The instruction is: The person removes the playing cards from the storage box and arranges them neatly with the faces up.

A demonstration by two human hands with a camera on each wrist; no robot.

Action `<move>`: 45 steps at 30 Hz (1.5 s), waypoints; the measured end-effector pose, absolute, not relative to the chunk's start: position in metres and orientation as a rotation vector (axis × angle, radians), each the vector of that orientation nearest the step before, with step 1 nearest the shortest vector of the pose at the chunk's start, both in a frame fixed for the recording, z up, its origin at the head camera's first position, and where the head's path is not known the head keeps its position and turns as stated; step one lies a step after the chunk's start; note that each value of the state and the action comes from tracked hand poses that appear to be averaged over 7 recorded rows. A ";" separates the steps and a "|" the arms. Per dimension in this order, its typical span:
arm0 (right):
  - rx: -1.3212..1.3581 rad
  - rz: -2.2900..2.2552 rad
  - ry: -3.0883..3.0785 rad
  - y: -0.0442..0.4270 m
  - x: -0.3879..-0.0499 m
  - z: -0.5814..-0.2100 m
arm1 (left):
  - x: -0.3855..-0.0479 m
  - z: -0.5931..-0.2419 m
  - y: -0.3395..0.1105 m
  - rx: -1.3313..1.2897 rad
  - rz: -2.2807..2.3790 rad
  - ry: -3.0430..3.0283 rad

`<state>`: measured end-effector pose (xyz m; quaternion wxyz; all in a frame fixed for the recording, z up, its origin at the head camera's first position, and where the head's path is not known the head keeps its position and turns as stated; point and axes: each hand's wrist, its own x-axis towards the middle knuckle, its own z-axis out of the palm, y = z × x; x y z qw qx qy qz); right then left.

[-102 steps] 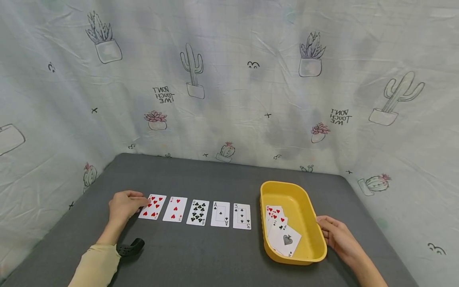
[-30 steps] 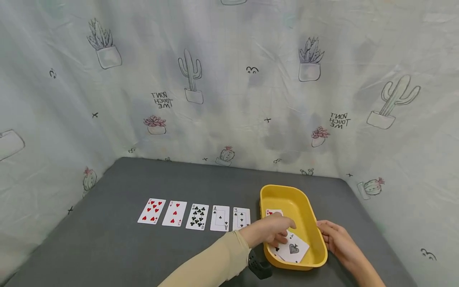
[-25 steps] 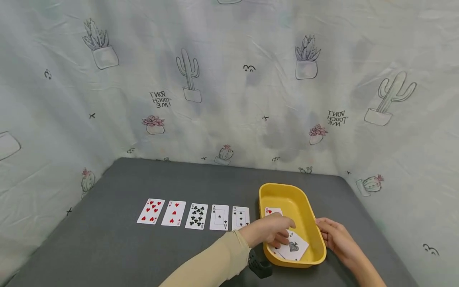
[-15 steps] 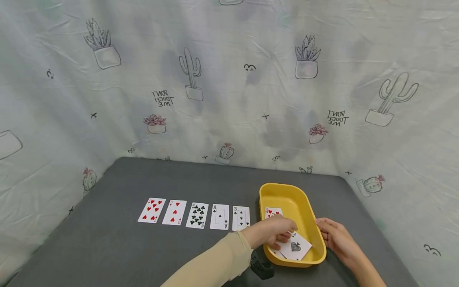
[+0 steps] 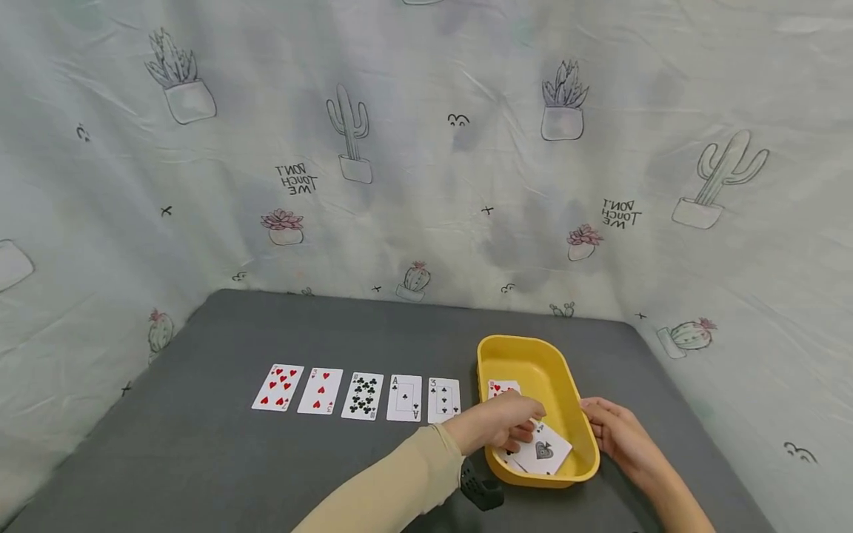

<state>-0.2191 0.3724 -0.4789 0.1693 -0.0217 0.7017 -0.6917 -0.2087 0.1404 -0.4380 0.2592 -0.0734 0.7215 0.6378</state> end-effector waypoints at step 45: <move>-0.096 -1.987 1.966 0.371 -0.217 -0.474 | -0.207 -0.440 0.148 -0.285 2.015 1.663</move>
